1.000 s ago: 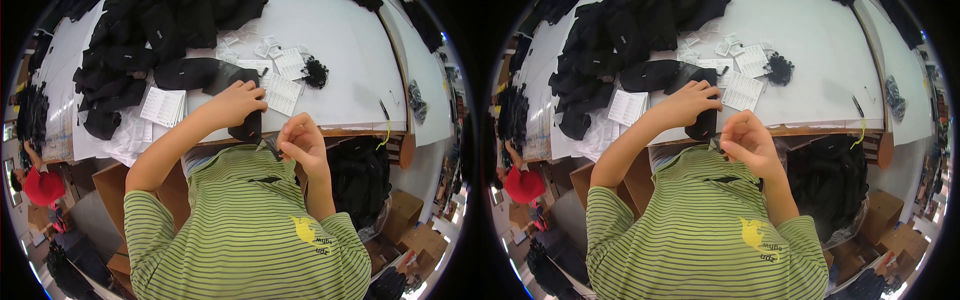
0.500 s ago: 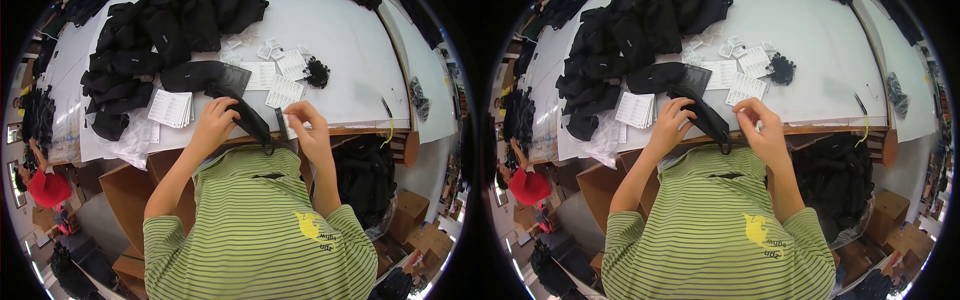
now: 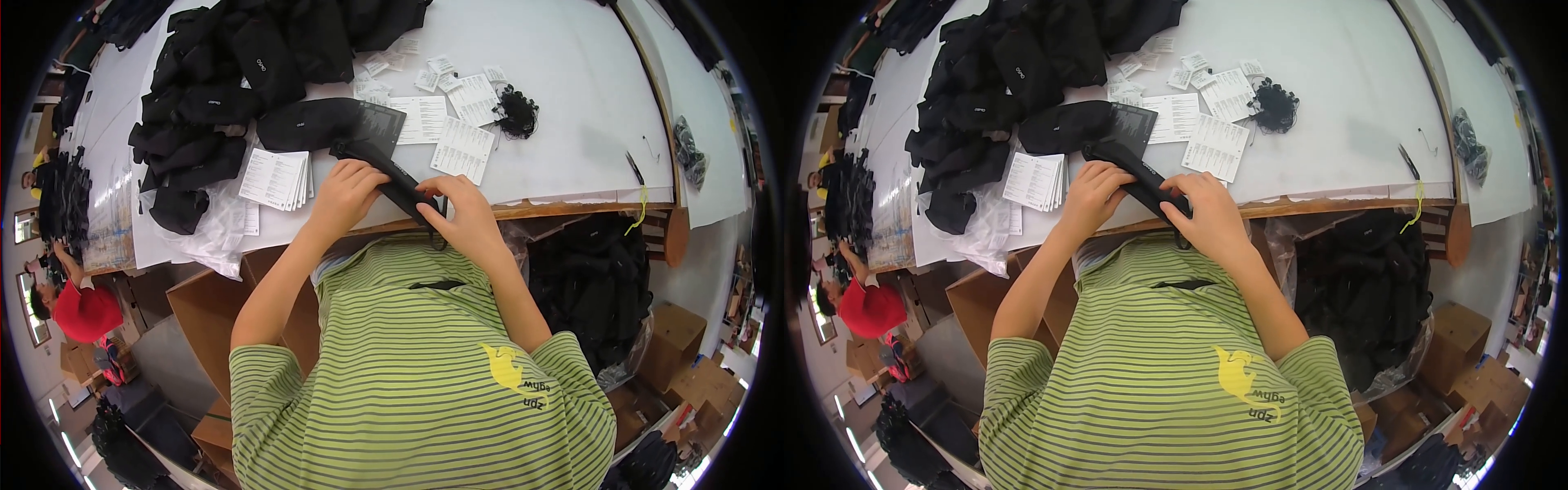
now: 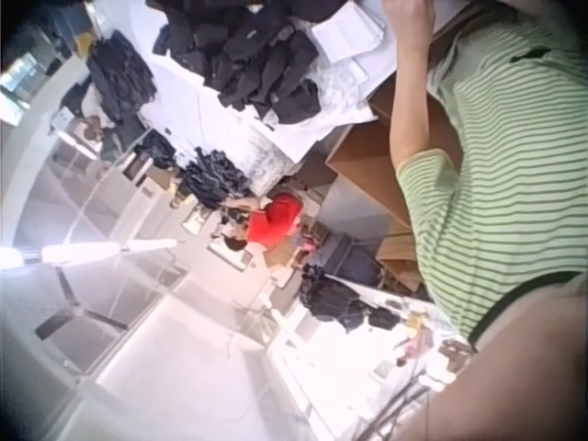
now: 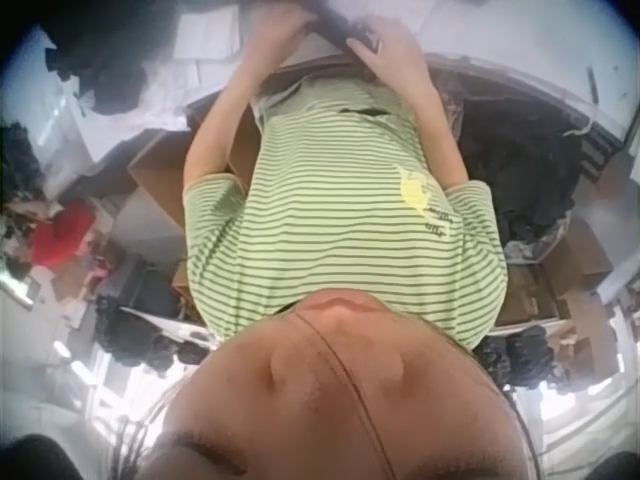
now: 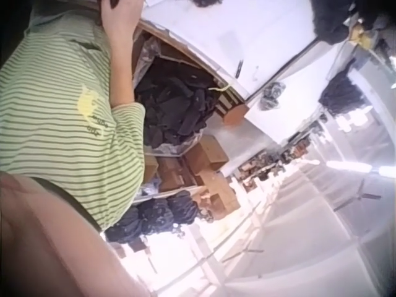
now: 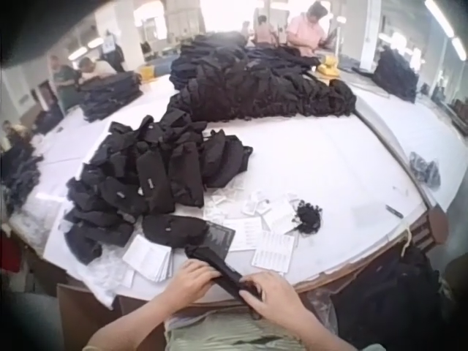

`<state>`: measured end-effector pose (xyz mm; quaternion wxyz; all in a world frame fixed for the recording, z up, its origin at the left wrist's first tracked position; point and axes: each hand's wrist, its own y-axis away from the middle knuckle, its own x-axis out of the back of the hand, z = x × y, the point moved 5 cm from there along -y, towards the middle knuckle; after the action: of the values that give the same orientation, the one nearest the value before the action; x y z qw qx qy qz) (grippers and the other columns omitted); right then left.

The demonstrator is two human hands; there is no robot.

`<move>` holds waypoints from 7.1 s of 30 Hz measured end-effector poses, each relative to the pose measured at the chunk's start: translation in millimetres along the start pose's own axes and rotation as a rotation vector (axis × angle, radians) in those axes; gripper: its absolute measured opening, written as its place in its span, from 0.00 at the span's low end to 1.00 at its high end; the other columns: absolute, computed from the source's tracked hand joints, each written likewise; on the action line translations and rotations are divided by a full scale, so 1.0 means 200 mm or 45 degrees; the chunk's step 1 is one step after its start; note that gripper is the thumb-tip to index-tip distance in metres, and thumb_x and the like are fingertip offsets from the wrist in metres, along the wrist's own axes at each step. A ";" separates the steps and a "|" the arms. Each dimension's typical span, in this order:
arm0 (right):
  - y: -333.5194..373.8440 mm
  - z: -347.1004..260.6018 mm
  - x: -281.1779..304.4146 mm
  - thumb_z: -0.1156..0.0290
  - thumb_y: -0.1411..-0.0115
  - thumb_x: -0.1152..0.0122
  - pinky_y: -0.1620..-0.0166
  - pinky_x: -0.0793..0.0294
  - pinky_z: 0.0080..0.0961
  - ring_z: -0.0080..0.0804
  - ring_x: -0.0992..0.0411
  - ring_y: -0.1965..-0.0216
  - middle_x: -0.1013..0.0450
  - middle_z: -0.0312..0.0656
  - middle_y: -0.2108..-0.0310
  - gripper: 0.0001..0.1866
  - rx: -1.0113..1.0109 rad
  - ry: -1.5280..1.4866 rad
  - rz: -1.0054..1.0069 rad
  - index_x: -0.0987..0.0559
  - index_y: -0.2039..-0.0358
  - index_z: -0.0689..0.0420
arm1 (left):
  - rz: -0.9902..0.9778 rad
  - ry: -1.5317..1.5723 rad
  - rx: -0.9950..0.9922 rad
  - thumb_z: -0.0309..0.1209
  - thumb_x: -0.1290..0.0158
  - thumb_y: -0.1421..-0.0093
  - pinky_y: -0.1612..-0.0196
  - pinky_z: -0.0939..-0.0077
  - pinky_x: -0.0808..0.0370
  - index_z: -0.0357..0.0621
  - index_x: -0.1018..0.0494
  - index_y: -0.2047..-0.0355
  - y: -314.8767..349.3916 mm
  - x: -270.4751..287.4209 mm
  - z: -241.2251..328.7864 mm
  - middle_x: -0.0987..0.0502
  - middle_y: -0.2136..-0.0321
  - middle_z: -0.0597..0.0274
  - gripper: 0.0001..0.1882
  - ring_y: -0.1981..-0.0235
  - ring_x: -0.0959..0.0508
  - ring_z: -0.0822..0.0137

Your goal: Attaching paper labels and cards to black fabric eyewear pouches at a workstation.

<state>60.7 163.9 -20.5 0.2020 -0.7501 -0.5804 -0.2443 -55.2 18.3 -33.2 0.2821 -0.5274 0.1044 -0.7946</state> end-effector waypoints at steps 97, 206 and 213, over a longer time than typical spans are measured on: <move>-0.12 0.53 0.08 0.46 0.39 0.46 0.85 0.51 0.18 0.19 0.51 0.88 0.44 0.29 0.87 0.22 -0.893 -2.150 0.805 0.34 0.78 0.51 | -0.180 -0.040 0.336 0.28 0.40 0.50 0.70 0.64 0.32 0.42 0.29 0.69 -0.04 -0.05 0.23 0.28 0.77 0.58 0.10 0.74 0.27 0.55; 0.07 -0.07 0.10 0.73 0.43 0.37 0.76 0.42 0.17 0.15 0.40 0.81 0.34 0.32 0.85 0.04 0.053 -0.316 0.477 0.19 0.68 0.60 | 0.898 2.188 1.523 0.28 0.43 0.44 0.52 0.68 0.25 0.38 0.38 0.45 0.16 -0.09 0.09 0.27 0.55 0.58 0.27 0.55 0.24 0.63; -0.12 -0.07 0.09 0.71 0.42 0.37 0.59 0.31 0.17 0.21 0.28 0.68 0.23 0.37 0.67 0.13 -0.086 -1.021 0.367 0.20 0.58 0.61 | 0.255 1.966 1.449 0.27 0.37 0.51 0.58 0.75 0.24 0.33 0.30 0.54 0.04 -0.05 0.25 0.23 0.63 0.58 0.24 0.63 0.22 0.68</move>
<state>39.3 176.0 1.8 -0.0321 -0.8654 -0.4939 0.0787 -5.2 24.7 -23.6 0.4155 0.3680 -0.0952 -0.8264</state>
